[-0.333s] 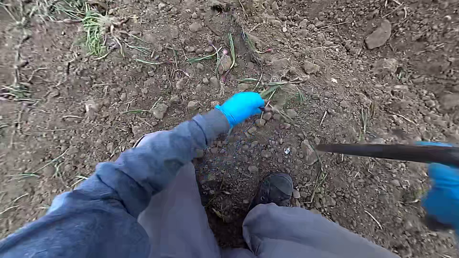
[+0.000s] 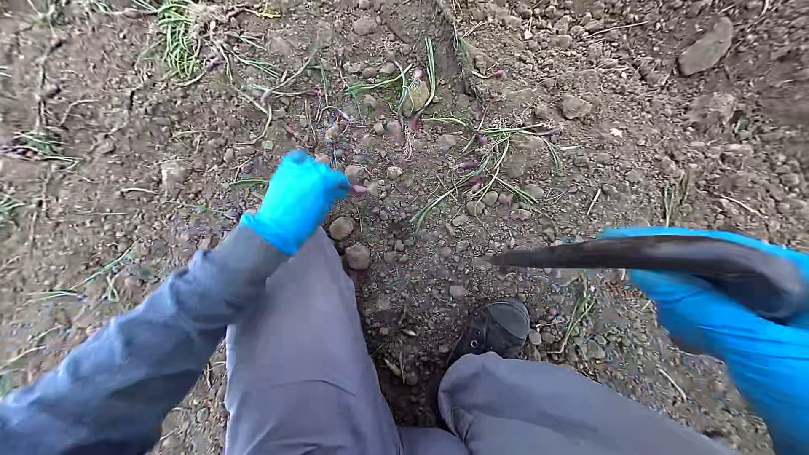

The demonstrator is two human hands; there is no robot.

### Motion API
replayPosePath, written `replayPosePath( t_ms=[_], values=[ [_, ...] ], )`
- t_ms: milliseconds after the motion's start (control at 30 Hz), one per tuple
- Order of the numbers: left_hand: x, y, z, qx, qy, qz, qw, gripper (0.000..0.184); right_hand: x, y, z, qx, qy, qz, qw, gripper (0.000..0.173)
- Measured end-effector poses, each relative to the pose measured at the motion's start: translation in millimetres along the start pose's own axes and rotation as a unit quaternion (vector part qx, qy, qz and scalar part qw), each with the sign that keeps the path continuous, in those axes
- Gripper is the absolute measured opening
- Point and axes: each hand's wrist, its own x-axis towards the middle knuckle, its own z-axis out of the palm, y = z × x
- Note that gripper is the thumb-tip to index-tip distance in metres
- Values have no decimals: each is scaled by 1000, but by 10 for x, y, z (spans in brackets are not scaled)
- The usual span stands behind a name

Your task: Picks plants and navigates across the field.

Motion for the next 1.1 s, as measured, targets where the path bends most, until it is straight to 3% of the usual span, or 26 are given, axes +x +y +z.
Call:
replayPosePath(
  t_ms=[67, 100, 167, 233, 333, 400, 433, 467, 533, 633, 733, 833, 900, 1000, 1033, 1100],
  values=[
    [-193, 418, 9, -116, -95, -47, 988, 30, 47, -2, 231, -11, 42, -2, 999, 17],
    [-241, 590, 24, -176, -115, -63, 976, 28, 68, 194, 488, -42, 30, 34, 998, 16],
    [-261, 912, 87, -240, -87, -42, 966, 15, 69, 820, 1098, -99, -88, 144, 981, 18],
    [-185, 1301, 245, -188, -86, 52, 977, 12, 66, 1140, 1349, -102, -178, 212, 956, 28],
    [-249, 1814, 860, -43, -228, 196, 953, 6, -37, 470, 774, -20, -99, 156, 983, 22],
    [-239, 1880, 905, -44, -288, 213, 933, 16, -79, 4, 249, 45, -10, 52, 998, 18],
    [-164, 1847, 778, -76, -275, 195, 938, 23, -108, 3, 100, 35, 31, 10, 999, 15],
    [-61, 1812, 653, -95, -215, 175, 956, 25, -164, 140, 46, 12, 40, -1, 999, 18],
    [373, 1802, 447, -87, -83, 105, 987, 23, -127, 471, 382, -131, 23, 80, 988, 21],
    [1130, 1819, 409, -38, -93, -5, 995, 25, 105, 936, 819, -191, -48, 163, 967, 31],
    [929, 1625, 504, -67, -100, -8, 993, 16, 101, 571, 273, -95, -46, 57, 993, 26],
    [279, 1180, 481, -131, -114, -101, 980, 16, 100, 215, -109, 15, 58, -130, 990, 21],
    [94, 1024, 396, -161, -68, -150, 973, 17, 169, 347, 140, -54, 93, -33, 994, 17],
    [145, 1316, 191, -176, 3, -64, 982, 16, 295, 1097, 908, -112, -18, 165, 980, 21],
    [221, 1512, 190, -156, -13, -5, 988, 16, 315, 1176, 970, -113, -43, 188, 975, 23],
    [291, 1909, 440, -52, -108, 118, 986, 12, 228, 907, 749, -97, -34, 166, 981, 22]
  ],
)
